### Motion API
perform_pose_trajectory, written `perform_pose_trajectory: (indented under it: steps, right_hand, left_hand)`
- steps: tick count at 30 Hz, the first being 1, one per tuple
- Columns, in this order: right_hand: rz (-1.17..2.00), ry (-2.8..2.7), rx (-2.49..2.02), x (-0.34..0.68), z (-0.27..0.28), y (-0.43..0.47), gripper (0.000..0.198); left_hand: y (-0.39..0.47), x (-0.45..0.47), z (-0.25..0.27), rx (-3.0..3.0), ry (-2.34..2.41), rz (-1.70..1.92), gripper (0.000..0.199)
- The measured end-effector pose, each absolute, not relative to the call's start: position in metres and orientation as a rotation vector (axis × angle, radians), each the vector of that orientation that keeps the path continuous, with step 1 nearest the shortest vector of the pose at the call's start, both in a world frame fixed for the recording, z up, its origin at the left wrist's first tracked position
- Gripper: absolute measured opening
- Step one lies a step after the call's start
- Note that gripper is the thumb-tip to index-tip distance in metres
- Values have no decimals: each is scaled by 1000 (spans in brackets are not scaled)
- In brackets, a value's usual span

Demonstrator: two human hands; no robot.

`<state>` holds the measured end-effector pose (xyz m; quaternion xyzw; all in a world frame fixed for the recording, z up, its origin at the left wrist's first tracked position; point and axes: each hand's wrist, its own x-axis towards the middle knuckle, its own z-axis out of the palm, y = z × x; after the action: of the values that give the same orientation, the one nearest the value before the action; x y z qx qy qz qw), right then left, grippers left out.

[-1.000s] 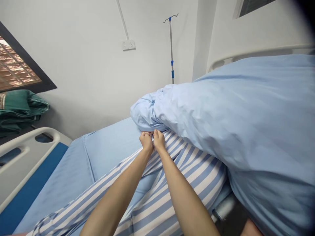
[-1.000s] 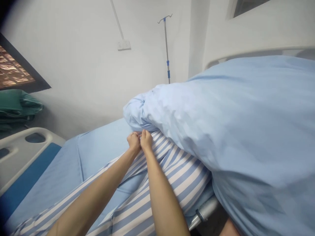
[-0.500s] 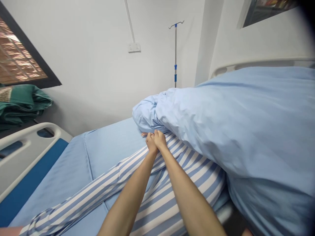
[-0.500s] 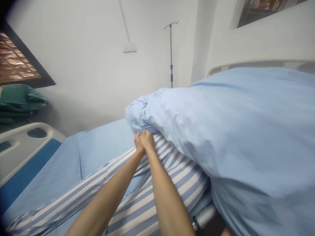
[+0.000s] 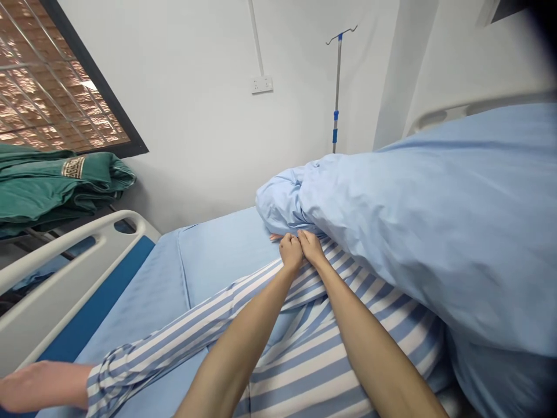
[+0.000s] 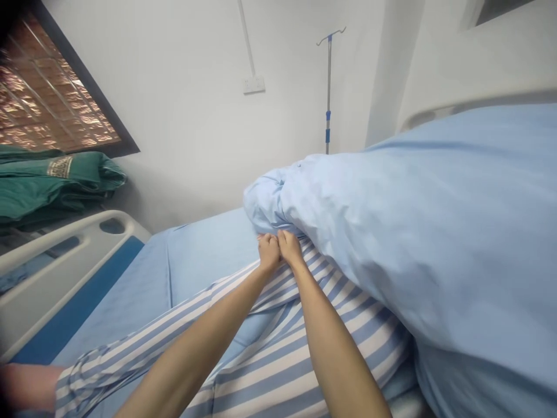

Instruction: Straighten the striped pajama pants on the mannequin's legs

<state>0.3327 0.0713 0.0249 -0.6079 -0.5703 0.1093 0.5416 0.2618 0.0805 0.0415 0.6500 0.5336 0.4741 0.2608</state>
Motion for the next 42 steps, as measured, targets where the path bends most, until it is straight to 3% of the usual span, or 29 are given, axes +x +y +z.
perform_pose_trajectory:
  steps: [13, 16, 20, 28, 37, 42]
  right_hand:
    - [60, -1471, -1485, 301, 38, 57, 36]
    - [166, -1557, -1435, 287, 38, 57, 38]
    - [294, -1639, -1494, 285, 29, 62, 39]
    - [257, -1646, -1595, 280, 30, 60, 40]
    - [172, -1735, -1822, 264, 30, 61, 37]
    - [105, -1826, -1695, 166, 46, 66, 41]
  left_hand:
    - [80, 234, 25, 1605, 1260, 1240, 18]
    - [85, 210, 31, 1497, 1307, 1195, 15]
    - [88, 116, 44, 1439, 1439, 1149, 11]
    - [63, -109, 82, 1375, 1735, 1195, 5]
    - [26, -165, 11, 1491, 2051, 1179, 15]
    - [29, -173, -5, 1671, 2266, 920, 20]
